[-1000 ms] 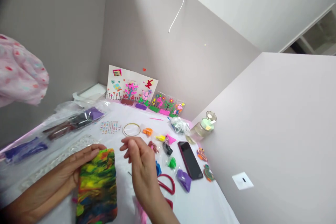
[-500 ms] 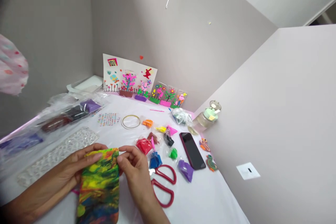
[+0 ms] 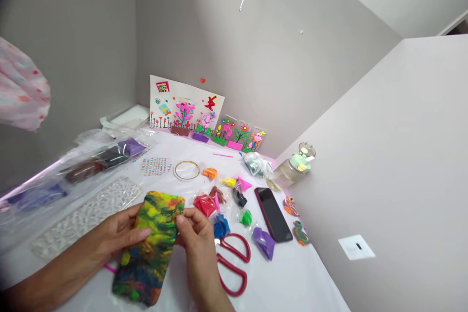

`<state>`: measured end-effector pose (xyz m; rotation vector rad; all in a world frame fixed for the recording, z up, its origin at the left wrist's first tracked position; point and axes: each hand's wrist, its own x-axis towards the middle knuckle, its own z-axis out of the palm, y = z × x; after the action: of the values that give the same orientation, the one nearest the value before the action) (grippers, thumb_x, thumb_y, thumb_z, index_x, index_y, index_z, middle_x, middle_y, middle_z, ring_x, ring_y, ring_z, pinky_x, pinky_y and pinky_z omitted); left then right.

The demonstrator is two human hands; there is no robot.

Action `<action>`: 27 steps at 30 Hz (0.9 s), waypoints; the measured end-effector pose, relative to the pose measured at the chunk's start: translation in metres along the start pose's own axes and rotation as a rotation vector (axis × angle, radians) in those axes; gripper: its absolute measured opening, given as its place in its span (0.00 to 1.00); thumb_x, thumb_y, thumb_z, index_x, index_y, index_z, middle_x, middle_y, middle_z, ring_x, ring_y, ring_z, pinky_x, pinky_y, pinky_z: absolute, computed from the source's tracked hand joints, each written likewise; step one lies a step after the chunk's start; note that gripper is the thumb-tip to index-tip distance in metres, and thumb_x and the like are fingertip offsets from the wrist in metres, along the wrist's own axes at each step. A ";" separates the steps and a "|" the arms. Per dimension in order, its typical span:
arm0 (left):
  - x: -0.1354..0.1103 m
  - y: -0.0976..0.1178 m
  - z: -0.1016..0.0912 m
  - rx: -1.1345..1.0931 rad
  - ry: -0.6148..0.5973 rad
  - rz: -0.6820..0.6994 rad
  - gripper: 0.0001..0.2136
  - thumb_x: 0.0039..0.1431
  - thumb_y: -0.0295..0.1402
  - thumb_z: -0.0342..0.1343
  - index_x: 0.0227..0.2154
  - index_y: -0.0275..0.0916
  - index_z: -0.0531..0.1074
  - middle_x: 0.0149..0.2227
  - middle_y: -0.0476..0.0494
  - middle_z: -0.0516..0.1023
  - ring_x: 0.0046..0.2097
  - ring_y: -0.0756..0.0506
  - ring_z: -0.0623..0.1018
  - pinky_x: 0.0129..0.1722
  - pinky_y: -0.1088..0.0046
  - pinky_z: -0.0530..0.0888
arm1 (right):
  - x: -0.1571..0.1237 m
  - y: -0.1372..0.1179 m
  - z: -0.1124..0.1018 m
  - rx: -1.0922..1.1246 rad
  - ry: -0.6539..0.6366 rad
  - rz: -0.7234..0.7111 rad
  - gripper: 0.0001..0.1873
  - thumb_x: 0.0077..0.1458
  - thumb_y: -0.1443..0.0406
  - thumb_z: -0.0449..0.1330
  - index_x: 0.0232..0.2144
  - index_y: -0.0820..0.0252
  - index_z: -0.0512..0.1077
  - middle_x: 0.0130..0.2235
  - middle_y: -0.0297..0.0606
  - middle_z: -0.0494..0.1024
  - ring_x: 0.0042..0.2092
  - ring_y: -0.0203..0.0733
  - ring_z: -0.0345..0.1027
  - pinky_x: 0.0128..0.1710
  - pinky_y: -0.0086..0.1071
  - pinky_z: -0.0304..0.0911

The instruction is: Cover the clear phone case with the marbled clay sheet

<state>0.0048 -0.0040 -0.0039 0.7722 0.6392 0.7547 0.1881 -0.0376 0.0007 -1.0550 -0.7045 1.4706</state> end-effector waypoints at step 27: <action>0.003 -0.011 -0.012 0.154 0.051 0.016 0.26 0.53 0.30 0.70 0.55 0.40 0.71 0.50 0.41 0.84 0.46 0.37 0.84 0.42 0.65 0.81 | -0.011 0.001 0.015 -0.109 -0.188 -0.030 0.13 0.54 0.60 0.71 0.42 0.56 0.83 0.40 0.36 0.86 0.40 0.43 0.78 0.48 0.34 0.69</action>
<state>0.0013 -0.0020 -0.0200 0.9018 0.7445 0.7481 0.1738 -0.0461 0.0085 -0.9917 -0.9395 1.5324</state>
